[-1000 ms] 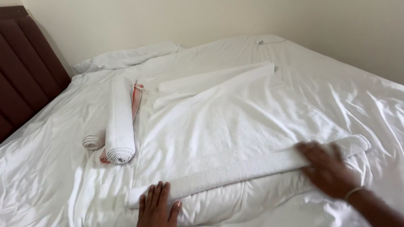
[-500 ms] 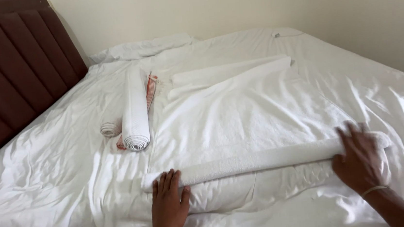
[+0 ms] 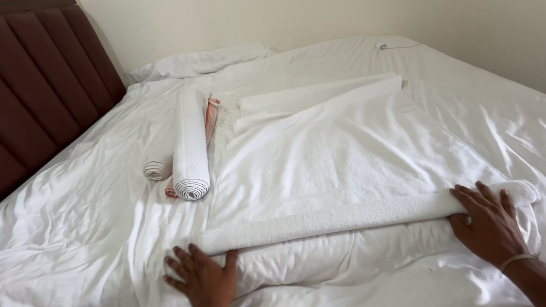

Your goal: The person rolls a white towel into a tight cylinder on a bed. The hands smooth the fabric and roll it from one end to the other, completing the roll and leaving it on the bed.

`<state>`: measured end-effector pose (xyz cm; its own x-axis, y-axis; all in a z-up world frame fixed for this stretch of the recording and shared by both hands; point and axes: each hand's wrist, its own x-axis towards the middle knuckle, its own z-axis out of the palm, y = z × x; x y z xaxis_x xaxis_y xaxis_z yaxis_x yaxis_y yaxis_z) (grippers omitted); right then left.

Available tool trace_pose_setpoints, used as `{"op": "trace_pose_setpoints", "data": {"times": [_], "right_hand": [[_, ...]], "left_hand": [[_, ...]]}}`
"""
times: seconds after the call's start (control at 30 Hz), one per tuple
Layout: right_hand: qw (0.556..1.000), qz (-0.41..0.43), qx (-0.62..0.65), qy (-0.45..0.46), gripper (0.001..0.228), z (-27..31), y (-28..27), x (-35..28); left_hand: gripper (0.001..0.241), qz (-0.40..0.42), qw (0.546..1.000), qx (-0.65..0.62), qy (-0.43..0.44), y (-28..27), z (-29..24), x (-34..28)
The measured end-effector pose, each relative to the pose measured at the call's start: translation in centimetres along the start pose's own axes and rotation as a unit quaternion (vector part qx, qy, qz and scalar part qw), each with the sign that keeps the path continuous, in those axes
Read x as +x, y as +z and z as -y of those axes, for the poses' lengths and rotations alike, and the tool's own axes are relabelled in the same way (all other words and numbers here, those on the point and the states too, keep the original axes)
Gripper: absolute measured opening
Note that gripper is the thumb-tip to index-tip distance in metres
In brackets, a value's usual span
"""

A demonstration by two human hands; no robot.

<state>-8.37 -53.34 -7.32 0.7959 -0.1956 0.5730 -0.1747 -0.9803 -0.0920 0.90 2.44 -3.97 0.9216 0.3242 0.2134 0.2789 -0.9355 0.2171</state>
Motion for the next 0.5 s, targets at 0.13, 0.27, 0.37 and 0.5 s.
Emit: {"op": "trace_pose_setpoints", "data": {"times": [0.13, 0.27, 0.37, 0.5], "right_hand": [[1.0, -0.011, -0.007, 0.022, 0.062, 1.3, -0.8, 0.2], [0.998, -0.046, 0.039, -0.013, 0.071, 2.6, -1.9, 0.4], [0.993, -0.049, 0.087, -0.068, 0.067, 4.0, -3.4, 0.4], [0.989, -0.044, 0.103, -0.095, 0.055, 4.1, -2.7, 0.4]], "left_hand": [[0.085, -0.144, 0.971, -0.088, 0.169, 0.3, -1.5, -0.4], [0.063, -0.152, 0.902, -0.186, 0.358, 0.7, -3.5, -1.6], [0.048, -0.093, 0.921, -0.15, 0.348, 2.0, -4.4, -1.9], [0.05, -0.109, 0.916, -0.151, 0.354, 2.2, -4.2, -1.8]]}}
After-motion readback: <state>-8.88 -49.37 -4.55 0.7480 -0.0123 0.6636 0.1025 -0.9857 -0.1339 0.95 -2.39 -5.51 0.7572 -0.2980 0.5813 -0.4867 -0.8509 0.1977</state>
